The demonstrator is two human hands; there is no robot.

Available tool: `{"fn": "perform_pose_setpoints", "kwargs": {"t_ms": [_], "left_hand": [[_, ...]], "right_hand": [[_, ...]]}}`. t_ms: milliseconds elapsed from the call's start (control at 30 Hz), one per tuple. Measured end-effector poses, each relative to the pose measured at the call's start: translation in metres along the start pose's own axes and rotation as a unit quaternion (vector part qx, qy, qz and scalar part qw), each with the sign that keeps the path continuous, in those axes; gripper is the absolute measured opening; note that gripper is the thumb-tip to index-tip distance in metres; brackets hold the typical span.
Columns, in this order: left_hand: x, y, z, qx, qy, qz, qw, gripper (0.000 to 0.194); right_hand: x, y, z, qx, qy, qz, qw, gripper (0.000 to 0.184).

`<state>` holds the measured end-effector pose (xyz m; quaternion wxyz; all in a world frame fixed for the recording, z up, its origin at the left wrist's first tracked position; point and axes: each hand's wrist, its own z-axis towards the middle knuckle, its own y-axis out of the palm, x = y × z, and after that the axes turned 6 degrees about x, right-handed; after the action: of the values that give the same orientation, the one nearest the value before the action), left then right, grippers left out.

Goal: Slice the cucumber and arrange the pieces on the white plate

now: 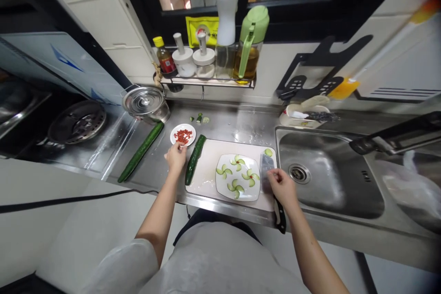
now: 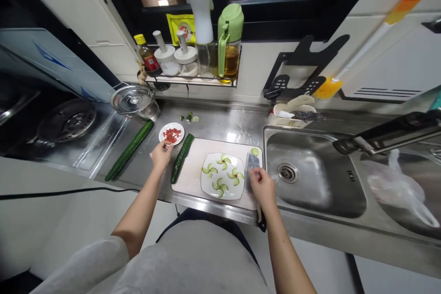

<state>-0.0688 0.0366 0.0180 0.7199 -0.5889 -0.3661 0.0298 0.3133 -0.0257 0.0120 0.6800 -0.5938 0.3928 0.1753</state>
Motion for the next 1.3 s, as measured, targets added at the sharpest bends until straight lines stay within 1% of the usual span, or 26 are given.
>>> {"fn": "perform_pose_setpoints", "kwargs": {"t_ms": [133,233,433,567,667,767,833,900,933,1000,1067,1133,1233,1300], "left_hand": [[-0.017,-0.003,0.027,-0.005,-0.026,0.084,0.996,0.022],[-0.022,-0.001,0.042,-0.021,-0.028,0.125,0.992,0.024],[-0.019,0.007,0.061,-0.042,0.013,0.179,0.983,0.025],[-0.017,0.013,0.069,-0.054,0.018,0.203,0.977,0.025],[-0.018,0.015,0.073,-0.055,0.011,0.191,0.980,0.023],[-0.021,0.013,0.075,-0.047,-0.022,0.138,0.989,0.021],[-0.023,0.011,0.076,-0.044,-0.072,0.046,0.995,0.017],[-0.023,0.009,0.074,-0.048,-0.115,-0.062,0.990,0.014],[-0.022,0.008,0.072,-0.054,-0.126,-0.106,0.985,0.015],[-0.017,0.007,0.067,-0.070,-0.128,-0.158,0.977,0.020],[-0.011,0.005,0.060,-0.084,-0.123,-0.185,0.971,0.028],[-0.004,0.003,0.052,-0.113,-0.129,-0.236,0.957,0.035],[0.006,-0.002,0.035,-0.170,-0.139,-0.326,0.919,0.042],[0.013,-0.004,0.021,-0.200,-0.129,-0.350,0.906,0.044]], "right_hand": [[0.001,0.000,0.001,0.001,-0.004,-0.001,1.000,0.047],[0.001,-0.001,0.001,-0.005,-0.002,-0.004,1.000,0.046],[-0.002,0.002,0.000,-0.001,-0.010,0.009,1.000,0.047],[-0.007,0.001,0.000,-0.008,-0.009,0.008,1.000,0.045],[-0.009,-0.001,-0.001,-0.009,-0.007,0.003,1.000,0.044],[-0.008,-0.002,-0.002,-0.008,-0.005,0.004,1.000,0.045],[-0.007,-0.002,-0.003,-0.006,-0.004,0.005,1.000,0.046],[-0.007,-0.002,-0.003,-0.005,-0.004,0.008,1.000,0.046],[-0.007,-0.001,-0.004,-0.005,-0.005,0.010,1.000,0.046],[-0.009,0.000,-0.005,-0.006,-0.009,0.015,1.000,0.046],[-0.013,0.002,-0.005,-0.010,-0.011,0.015,1.000,0.045],[-0.017,0.003,-0.006,-0.016,-0.010,0.012,1.000,0.045],[-0.024,0.006,-0.007,-0.023,-0.012,0.009,1.000,0.041],[-0.030,0.009,-0.010,-0.024,-0.021,0.012,0.999,0.038]]}}
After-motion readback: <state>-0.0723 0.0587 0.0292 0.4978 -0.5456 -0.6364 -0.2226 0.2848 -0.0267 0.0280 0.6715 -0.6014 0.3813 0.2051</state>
